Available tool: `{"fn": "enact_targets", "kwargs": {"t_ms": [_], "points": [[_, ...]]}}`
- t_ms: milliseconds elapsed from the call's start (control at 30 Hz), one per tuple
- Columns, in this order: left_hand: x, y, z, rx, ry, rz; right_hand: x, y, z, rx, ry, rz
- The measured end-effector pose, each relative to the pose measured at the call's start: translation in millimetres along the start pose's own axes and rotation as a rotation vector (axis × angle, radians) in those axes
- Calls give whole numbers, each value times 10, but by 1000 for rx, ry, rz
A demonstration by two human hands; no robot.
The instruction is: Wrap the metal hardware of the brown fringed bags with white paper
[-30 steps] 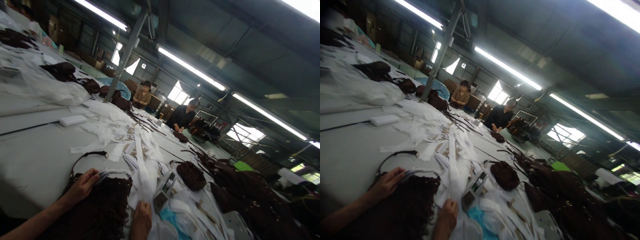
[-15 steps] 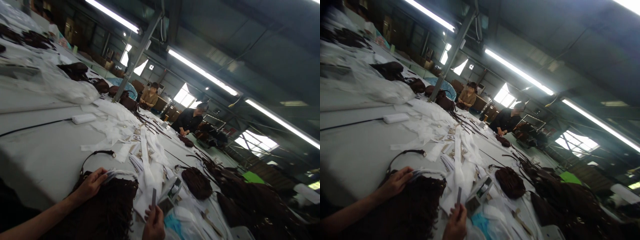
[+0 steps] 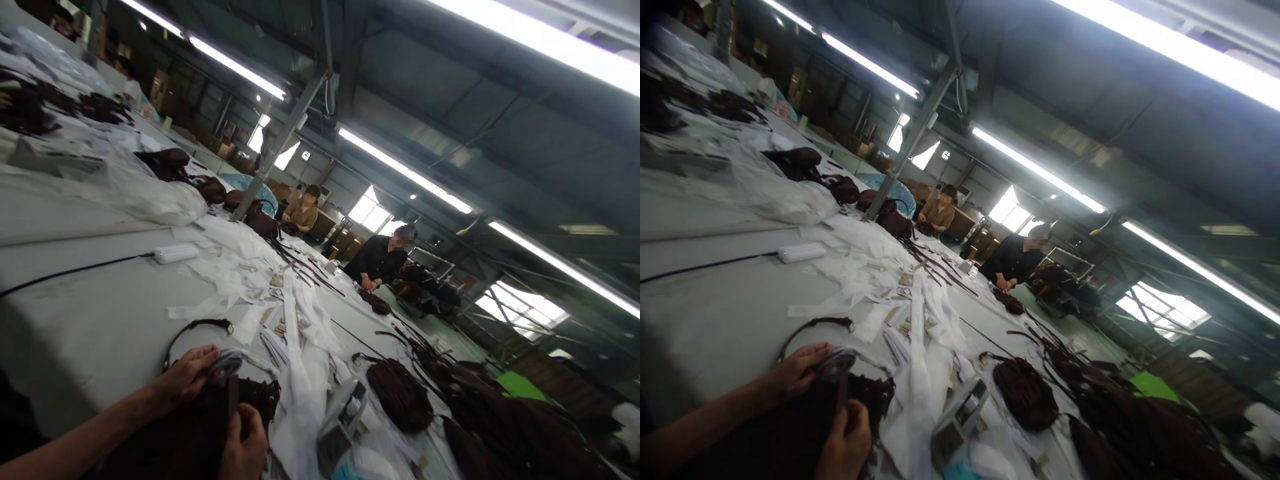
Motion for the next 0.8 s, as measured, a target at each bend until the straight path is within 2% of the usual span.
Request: {"fn": "enact_targets", "kwargs": {"t_ms": [133,267,333,433,533,600,700,800], "points": [[122,-91,11,-22,87,-73,43,-70,45,75,-51,46],[308,-42,-34,-9,133,-88,97,-20,106,103,-32,114],[401,-1,-73,-9,161,-73,149,40,143,103,41,263],[487,29,-127,1,214,27,268,81,155,188,166,627],[461,38,-164,15,210,93,368,75,95,253,232,945],[419,60,-192,0,203,62,403,82,37,241,306,1057],[391,88,-244,-34,232,19,412,96,-41,267,376,1101],[408,48,-279,-46,291,31,392,115,-81,308,332,1121]]}}
Point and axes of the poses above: each hand's wrist, its own z-axis towards the middle knuckle, its own x-axis out of the palm, y = z × x, the point moved 4 cm from there along z, towards the middle knuckle, and after that the axes turned 7 degrees about y, right-handed, at the moved point
